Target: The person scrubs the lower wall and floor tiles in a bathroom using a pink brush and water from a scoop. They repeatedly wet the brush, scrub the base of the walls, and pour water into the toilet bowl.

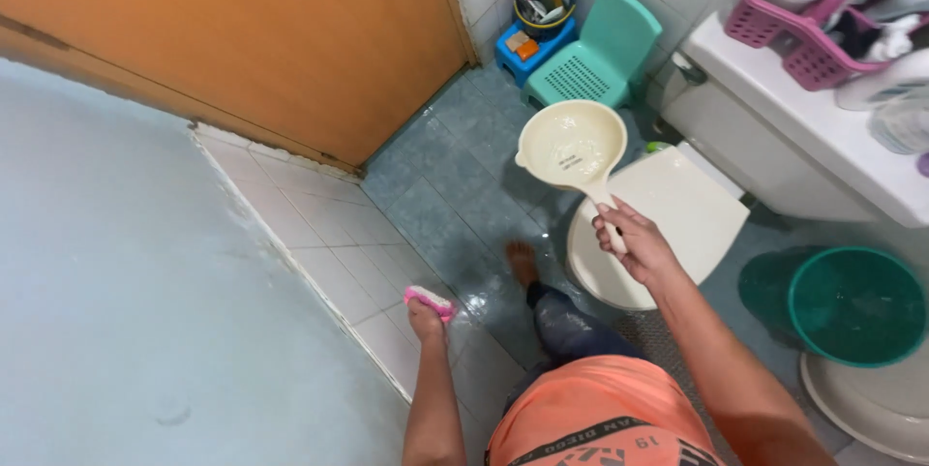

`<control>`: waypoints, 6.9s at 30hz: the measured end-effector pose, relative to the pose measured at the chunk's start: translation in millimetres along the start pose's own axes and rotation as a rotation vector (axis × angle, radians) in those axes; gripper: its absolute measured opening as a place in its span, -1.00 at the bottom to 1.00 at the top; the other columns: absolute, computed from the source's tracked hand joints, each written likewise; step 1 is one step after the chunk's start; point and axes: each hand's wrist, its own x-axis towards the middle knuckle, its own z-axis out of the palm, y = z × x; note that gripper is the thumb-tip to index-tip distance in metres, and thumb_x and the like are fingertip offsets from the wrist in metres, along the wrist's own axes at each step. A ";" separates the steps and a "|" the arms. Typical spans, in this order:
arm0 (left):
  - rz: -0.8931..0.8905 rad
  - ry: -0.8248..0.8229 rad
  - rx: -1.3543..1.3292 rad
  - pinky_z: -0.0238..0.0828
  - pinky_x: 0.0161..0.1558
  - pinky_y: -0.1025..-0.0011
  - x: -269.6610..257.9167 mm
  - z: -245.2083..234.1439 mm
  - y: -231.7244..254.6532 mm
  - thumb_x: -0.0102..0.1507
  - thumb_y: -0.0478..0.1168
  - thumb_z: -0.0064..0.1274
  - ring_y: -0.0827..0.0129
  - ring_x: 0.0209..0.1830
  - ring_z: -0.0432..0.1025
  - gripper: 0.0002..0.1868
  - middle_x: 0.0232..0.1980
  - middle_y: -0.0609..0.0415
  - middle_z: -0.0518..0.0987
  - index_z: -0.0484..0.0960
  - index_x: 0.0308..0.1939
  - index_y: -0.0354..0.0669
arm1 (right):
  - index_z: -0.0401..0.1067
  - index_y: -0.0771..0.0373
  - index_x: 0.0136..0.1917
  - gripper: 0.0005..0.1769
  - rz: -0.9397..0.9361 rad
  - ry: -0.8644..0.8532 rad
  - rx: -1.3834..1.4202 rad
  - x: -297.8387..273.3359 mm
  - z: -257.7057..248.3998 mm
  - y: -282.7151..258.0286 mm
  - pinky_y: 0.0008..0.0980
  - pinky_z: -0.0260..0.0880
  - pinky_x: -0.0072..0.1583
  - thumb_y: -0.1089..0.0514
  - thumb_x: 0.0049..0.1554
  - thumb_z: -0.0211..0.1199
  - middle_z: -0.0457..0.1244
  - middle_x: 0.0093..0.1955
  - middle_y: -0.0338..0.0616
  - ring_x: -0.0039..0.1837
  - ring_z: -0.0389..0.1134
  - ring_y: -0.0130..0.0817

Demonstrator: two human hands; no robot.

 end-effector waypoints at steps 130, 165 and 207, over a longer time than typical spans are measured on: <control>0.021 -0.910 0.892 0.60 -0.22 0.36 -161.4 400.1 77.8 0.27 0.30 0.17 0.26 -0.09 0.61 -0.33 0.04 0.06 0.72 0.63 0.17 -0.16 | 0.17 0.01 0.48 -0.56 -0.716 1.204 1.207 -173.0 49.4 284.5 -0.52 0.15 -0.13 0.00 0.40 0.16 0.12 -0.20 -0.36 -0.23 0.10 -0.59; 2.509 -1.105 0.644 0.14 0.53 -0.18 -275.9 511.3 228.9 0.25 -0.58 0.14 0.09 0.56 0.26 -0.12 0.58 0.08 0.37 0.34 0.61 0.08 | 0.18 -0.10 0.70 -0.28 0.261 1.166 -0.040 63.3 2.5 178.5 0.11 0.41 0.09 -0.08 0.29 -0.08 0.36 0.38 -0.04 0.29 0.40 0.11; 2.339 -1.284 0.655 0.44 -0.12 0.33 -152.1 443.1 199.1 0.44 -0.36 0.15 0.20 -0.25 0.46 -0.85 -0.25 0.16 0.41 0.53 -0.20 -0.07 | 0.24 0.28 0.09 -0.82 -0.464 1.068 1.858 -158.2 -37.3 273.6 -0.40 0.33 -0.09 0.11 0.42 0.10 0.19 -0.13 -0.27 -0.20 0.24 -0.46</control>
